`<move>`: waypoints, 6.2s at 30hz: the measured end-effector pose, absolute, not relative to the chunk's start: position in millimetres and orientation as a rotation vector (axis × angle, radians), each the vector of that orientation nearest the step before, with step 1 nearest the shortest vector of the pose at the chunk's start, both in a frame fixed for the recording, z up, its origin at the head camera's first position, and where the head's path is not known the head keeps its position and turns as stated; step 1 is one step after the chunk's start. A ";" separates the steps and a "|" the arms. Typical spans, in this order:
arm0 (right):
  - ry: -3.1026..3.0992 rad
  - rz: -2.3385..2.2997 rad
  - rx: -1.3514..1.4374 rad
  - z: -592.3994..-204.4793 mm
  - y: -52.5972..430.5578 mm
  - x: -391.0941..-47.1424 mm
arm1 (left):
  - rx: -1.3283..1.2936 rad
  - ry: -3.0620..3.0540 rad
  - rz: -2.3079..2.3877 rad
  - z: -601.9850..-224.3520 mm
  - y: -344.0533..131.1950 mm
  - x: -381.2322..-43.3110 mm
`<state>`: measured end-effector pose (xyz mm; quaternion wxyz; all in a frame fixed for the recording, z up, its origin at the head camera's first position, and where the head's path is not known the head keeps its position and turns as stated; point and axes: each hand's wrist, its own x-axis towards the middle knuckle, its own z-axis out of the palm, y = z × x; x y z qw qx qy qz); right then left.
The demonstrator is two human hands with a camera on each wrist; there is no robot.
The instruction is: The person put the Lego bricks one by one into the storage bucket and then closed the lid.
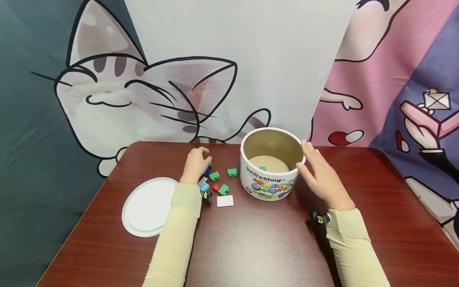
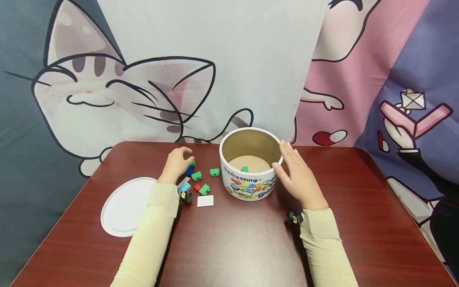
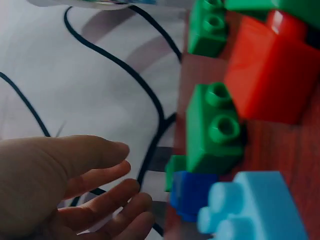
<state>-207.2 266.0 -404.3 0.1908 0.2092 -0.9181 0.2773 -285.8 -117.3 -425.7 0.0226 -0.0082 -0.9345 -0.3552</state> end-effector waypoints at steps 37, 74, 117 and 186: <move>-2.605 0.802 0.571 -402.7 263.1 -206.7 | 0.012 -2.924 -1.029 -436.2 -118.5 -290.8; -2.586 0.791 0.581 -402.7 265.8 -207.0 | -0.520 -2.498 -1.097 -366.5 -74.5 -253.1; -2.611 0.811 0.555 -404.4 266.0 -205.5 | -0.881 -2.745 -0.759 -343.8 17.5 -269.3; -2.620 0.839 0.529 -401.9 263.9 -203.4 | -0.204 -3.139 -0.940 -431.0 -136.2 -267.6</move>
